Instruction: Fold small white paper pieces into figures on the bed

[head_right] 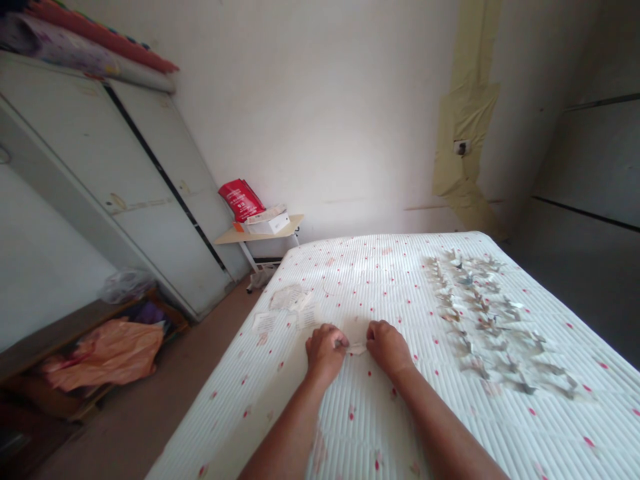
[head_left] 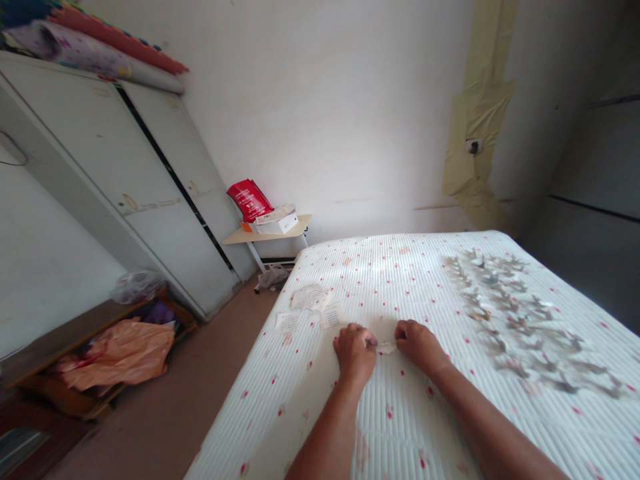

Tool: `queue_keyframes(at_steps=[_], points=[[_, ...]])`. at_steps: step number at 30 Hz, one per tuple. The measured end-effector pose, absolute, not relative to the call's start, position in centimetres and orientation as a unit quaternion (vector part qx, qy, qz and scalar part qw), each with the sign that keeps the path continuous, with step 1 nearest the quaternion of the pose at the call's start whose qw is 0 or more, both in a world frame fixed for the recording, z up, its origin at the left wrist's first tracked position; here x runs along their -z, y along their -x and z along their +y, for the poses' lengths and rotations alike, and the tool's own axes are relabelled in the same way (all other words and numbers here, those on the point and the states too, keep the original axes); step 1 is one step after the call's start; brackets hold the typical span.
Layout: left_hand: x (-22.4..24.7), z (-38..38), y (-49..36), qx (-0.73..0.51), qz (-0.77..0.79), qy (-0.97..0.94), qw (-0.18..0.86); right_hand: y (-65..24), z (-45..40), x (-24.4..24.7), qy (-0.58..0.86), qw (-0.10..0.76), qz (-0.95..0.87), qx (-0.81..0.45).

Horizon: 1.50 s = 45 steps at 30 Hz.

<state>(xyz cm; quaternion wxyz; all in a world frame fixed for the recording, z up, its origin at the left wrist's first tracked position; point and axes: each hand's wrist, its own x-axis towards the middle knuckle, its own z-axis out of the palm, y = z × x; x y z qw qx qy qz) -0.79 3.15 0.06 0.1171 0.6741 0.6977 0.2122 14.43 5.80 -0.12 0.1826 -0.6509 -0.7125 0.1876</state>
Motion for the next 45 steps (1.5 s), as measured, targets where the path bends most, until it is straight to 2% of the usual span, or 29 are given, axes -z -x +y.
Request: queue_keyframes(at_steps=[32, 45], points=[[-0.48, 2.53, 0.48, -0.229, 0.647, -0.718, 0.118, -14.97, 5.25, -0.14, 0.603, 0.176, -0.749, -0.210], [-0.04, 2.61, 0.46, -0.310, 0.589, -0.734, 0.134, -15.07, 5.22, -0.19, 0.595, 0.221, -0.735, -0.238]])
